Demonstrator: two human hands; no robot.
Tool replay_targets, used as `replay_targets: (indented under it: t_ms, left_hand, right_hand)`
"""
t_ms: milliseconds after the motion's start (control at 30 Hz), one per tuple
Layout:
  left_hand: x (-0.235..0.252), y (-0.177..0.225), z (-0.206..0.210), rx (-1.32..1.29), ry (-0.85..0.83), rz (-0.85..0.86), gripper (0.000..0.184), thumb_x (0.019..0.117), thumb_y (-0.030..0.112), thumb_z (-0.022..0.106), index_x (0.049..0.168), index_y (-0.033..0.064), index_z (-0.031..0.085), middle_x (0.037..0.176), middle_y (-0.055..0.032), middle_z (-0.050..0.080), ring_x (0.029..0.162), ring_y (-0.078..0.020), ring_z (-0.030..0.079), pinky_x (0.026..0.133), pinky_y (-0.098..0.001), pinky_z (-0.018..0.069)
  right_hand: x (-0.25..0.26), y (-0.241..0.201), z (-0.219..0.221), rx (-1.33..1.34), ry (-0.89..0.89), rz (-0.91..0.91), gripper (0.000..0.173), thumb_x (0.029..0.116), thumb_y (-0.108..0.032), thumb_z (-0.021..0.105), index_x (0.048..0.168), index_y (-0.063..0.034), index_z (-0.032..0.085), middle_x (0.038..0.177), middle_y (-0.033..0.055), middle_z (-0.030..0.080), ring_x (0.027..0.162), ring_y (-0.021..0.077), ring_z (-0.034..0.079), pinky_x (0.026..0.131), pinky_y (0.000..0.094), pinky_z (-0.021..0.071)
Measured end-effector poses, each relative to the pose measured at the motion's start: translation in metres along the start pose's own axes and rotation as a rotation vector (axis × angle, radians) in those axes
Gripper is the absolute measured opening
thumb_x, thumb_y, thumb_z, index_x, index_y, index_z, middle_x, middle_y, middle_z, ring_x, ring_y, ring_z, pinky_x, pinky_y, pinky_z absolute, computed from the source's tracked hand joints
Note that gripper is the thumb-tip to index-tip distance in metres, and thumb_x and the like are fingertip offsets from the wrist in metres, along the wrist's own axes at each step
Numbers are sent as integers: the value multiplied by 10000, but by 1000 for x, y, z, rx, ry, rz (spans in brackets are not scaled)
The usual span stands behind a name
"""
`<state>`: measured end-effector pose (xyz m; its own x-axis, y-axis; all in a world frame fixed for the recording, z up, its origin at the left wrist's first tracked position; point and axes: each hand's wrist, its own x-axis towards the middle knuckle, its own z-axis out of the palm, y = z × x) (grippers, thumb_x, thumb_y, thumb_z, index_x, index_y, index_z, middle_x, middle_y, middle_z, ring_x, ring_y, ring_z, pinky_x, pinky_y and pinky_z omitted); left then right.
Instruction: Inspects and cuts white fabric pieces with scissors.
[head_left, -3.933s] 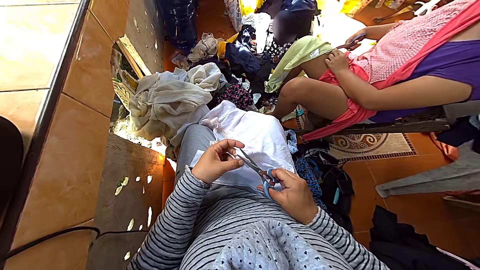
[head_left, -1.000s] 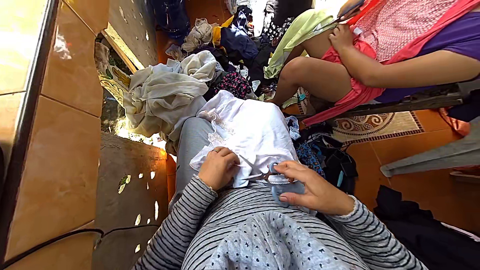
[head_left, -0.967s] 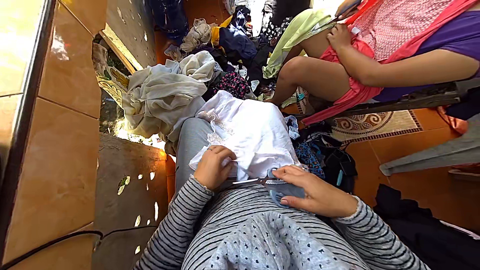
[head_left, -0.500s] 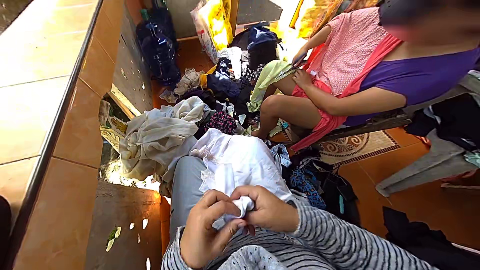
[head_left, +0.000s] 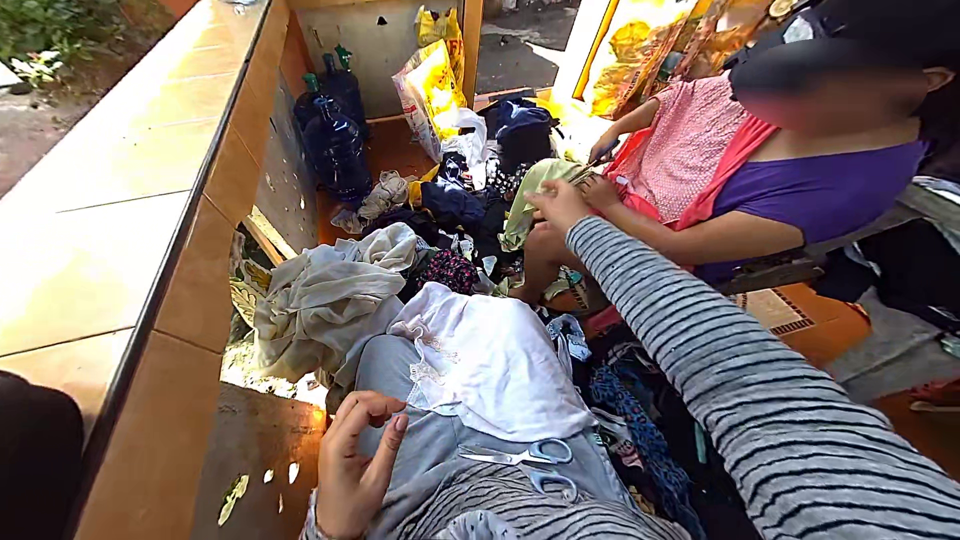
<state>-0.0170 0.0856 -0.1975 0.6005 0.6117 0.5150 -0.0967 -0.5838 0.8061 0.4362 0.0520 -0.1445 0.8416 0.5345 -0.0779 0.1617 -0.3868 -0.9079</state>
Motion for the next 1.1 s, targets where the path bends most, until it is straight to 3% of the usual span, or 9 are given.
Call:
replay_targets:
  t_ms: [167, 267, 400, 667, 767, 833, 900, 1000, 1100]
  left_hand:
    - [-10, -33, 6, 286, -112, -141, 214, 918, 247, 678, 1027, 81, 759, 1036, -59, 726, 894, -106, 689, 772, -268, 588]
    - [-14, -49, 7, 413, -269, -256, 277, 863, 167, 759, 1106, 33, 750, 1139, -178, 714, 1057, -354, 684, 914, -541, 553]
    - [-21, -59, 6, 477, -435, -446, 378, 850, 159, 803, 1184, 1, 722, 1251, -261, 657, 1182, -444, 617, 1016, -592, 488]
    - [-1, -64, 19, 499, -451, -412, 370, 886, 247, 772, 1180, 25, 734, 1144, -242, 679, 1050, -403, 652, 947, -547, 519]
    - [14, -66, 38, 542, -630, -400, 478, 907, 259, 749, 1342, 80, 666, 1390, -223, 599, 1288, -454, 545, 1065, -621, 425]
    - [27, -68, 51, 596, -820, -427, 514, 931, 273, 719, 1417, 139, 620, 1543, -168, 495, 1457, -453, 379, 1151, -665, 283]
    - [33, -74, 57, 619, -910, -465, 427, 970, 325, 667, 1359, 148, 661, 1530, -120, 524, 1504, -400, 325, 1194, -640, 200]
    - [30, -87, 53, 561, -782, -448, 260, 980, 270, 662, 1124, 76, 758, 1263, -131, 705, 1422, -377, 455, 1179, -619, 255]
    - [25, -91, 46, 430, -622, -364, 197, 960, 177, 680, 1038, 16, 763, 1144, -169, 736, 1331, -412, 542, 1162, -598, 323]
  right_hand:
    - [-114, 73, 21, -289, -420, -205, 350, 984, -238, 665, 1217, 23, 672, 1179, 194, 693, 1010, 281, 697, 903, 455, 569]
    - [-181, 112, 13, -404, -414, -475, 319, 922, -277, 711, 1089, -7, 739, 1117, 198, 700, 1022, 307, 678, 872, 441, 569]
    - [-253, 149, -6, -437, -394, -691, 391, 857, -486, 699, 897, -98, 731, 933, 104, 692, 944, 284, 662, 816, 439, 558]
    - [-304, 172, -39, -502, -357, -747, 506, 964, -612, 543, 981, -144, 734, 924, 74, 670, 902, 235, 630, 784, 356, 534]
    - [-308, 167, -36, -602, -388, -765, 454, 897, -554, 585, 964, -139, 758, 903, 77, 694, 855, 280, 673, 716, 411, 569]
    - [-310, 159, -29, -649, -400, -753, 405, 851, -455, 641, 977, -89, 758, 904, 97, 720, 858, 325, 695, 715, 441, 580]
    - [-313, 151, -25, -666, -428, -674, 360, 791, -333, 705, 1004, -47, 752, 893, 105, 739, 853, 355, 708, 719, 470, 584]
    - [-306, 127, -34, -667, -660, -317, 323, 757, -123, 818, 1042, 0, 729, 926, 164, 732, 941, 411, 681, 827, 546, 553]
    - [-284, 110, -49, -648, -945, 50, 338, 845, -201, 821, 1087, 15, 726, 1005, 201, 700, 1028, 384, 623, 941, 539, 475]
